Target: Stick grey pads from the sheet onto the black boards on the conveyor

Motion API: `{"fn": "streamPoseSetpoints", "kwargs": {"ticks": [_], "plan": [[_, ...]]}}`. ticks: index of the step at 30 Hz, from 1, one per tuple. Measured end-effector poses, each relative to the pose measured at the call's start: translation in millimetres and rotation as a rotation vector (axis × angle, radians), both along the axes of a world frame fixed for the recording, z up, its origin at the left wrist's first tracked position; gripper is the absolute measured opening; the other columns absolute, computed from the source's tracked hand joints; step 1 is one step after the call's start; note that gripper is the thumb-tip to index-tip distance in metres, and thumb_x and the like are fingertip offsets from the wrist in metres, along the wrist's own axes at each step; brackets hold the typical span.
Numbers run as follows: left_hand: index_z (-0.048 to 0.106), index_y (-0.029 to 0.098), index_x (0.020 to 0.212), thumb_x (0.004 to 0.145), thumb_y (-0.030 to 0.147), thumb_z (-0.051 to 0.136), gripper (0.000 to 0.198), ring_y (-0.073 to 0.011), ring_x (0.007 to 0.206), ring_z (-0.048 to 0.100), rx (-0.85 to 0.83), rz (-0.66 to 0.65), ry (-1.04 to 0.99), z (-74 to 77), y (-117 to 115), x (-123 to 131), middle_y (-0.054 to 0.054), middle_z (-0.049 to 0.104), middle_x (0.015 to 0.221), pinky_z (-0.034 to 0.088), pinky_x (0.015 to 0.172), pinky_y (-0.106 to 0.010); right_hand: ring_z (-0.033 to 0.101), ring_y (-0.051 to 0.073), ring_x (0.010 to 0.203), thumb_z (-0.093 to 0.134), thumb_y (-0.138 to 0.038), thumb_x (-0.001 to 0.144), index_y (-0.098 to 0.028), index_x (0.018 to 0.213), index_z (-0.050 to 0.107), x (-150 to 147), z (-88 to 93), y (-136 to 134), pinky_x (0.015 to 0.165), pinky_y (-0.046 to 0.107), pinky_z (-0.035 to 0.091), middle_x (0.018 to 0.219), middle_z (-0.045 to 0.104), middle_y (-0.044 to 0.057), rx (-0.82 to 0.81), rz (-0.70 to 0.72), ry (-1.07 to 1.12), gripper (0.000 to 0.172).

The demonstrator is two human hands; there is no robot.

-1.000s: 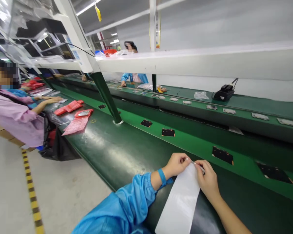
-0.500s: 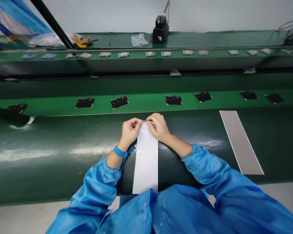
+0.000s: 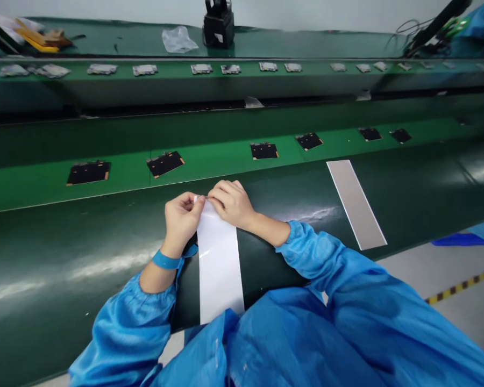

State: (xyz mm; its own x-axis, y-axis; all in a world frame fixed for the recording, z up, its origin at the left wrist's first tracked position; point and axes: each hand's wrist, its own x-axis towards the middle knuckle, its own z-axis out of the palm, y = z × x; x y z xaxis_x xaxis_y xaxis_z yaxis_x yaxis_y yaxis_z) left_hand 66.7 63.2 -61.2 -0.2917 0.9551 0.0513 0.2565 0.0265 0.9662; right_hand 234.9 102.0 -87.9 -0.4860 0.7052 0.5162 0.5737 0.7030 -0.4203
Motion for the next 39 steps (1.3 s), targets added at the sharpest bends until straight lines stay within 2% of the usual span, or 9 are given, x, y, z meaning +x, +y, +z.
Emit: {"fn": "streamPoseSetpoints", "kwargs": {"ticks": [5,10,13,18,23,29,33,36,39], "plan": [[0.061,0.02,0.061,0.067,0.046,0.077,0.032,-0.0122,0.056,0.044,-0.002,0.017,0.015,-1.9,0.9,0.0,0.0,0.056,0.06,0.033,0.051,-0.024,0.061,0.025,0.1,0.05,-0.024,0.113,-0.02,0.098,0.067,0.4,1.3,1.1,0.087,0.041,0.035,0.103,0.071,0.009,0.01,0.042,-0.012,0.023],[0.064,0.019,0.063,0.07,0.044,0.074,0.028,-0.0122,0.056,0.043,-0.02,0.009,0.026,-2.9,0.8,0.5,-0.001,0.057,0.06,0.03,0.051,-0.025,0.059,0.022,0.089,0.055,-0.021,0.102,-0.022,0.091,0.053,1.3,-2.2,5.2,0.084,0.038,0.04,0.091,0.064,0.004,-0.226,0.088,0.296,0.012],[0.063,0.019,0.063,0.073,0.041,0.074,0.026,-0.0118,0.055,0.042,-0.03,0.009,0.034,-2.2,0.9,1.0,0.0,0.056,0.06,0.029,0.05,-0.025,0.059,0.022,0.088,0.053,-0.023,0.102,-0.023,0.091,0.051,1.6,-1.8,6.4,0.085,0.038,0.043,0.091,0.063,0.004,-0.26,0.096,0.405,0.011],[0.067,0.018,0.067,0.077,0.037,0.075,0.023,-0.0134,0.057,0.049,-0.033,-0.044,0.014,-2.1,-0.3,1.3,-0.002,0.063,0.064,0.036,0.053,-0.025,0.062,0.024,0.095,0.054,-0.02,0.101,-0.021,0.102,0.058,-0.9,-1.4,2.9,0.087,0.039,0.046,0.1,0.07,0.008,-0.176,0.123,0.363,0.004],[0.073,0.017,0.07,0.081,0.045,0.072,0.03,-0.0147,0.057,0.049,0.006,-0.113,0.008,-2.9,-2.8,0.5,-0.004,0.064,0.065,0.035,0.054,-0.027,0.065,0.025,0.098,0.051,-0.016,0.101,-0.02,0.12,0.059,-2.5,-3.4,0.4,0.091,0.04,0.053,0.103,0.072,0.009,-0.21,0.113,0.308,0.02],[0.07,0.018,0.065,0.08,0.045,0.072,0.03,-0.0155,0.061,0.049,0.006,-0.071,0.032,-3.3,-3.3,1.4,-0.004,0.063,0.063,0.035,0.056,-0.028,0.067,0.026,0.1,0.043,-0.019,0.109,-0.021,0.119,0.06,-3.5,-1.0,-2.6,0.097,0.044,0.054,0.106,0.072,0.011,-0.118,0.135,0.232,0.02],[0.07,0.018,0.067,0.081,0.045,0.071,0.03,-0.0157,0.062,0.048,-0.008,-0.057,0.008,-3.8,-1.9,1.7,-0.003,0.062,0.065,0.035,0.057,-0.028,0.067,0.025,0.1,0.044,-0.021,0.109,-0.021,0.122,0.055,0.9,1.6,-2.5,0.091,0.042,0.056,0.105,0.069,0.01,-0.162,0.155,0.314,0.017],[0.067,0.018,0.067,0.082,0.044,0.069,0.031,-0.0151,0.061,0.047,0.007,-0.042,-0.009,-5.1,-0.7,2.8,-0.002,0.059,0.063,0.034,0.057,-0.028,0.065,0.022,0.091,0.047,-0.025,0.109,-0.022,0.132,0.048,6.8,4.6,13.7,0.086,0.039,0.056,0.101,0.065,0.007,-0.218,0.111,0.427,0.023],[0.063,0.019,0.065,0.083,0.045,0.067,0.032,-0.0147,0.059,0.044,0.013,-0.074,-0.022,-6.5,-0.8,4.8,-0.001,0.054,0.06,0.031,0.056,-0.029,0.063,0.021,0.09,0.049,-0.031,0.11,-0.023,0.133,0.046,3.0,9.7,52.0,0.085,0.038,0.056,0.102,0.061,0.006,-0.228,0.092,0.453,0.024]]}}
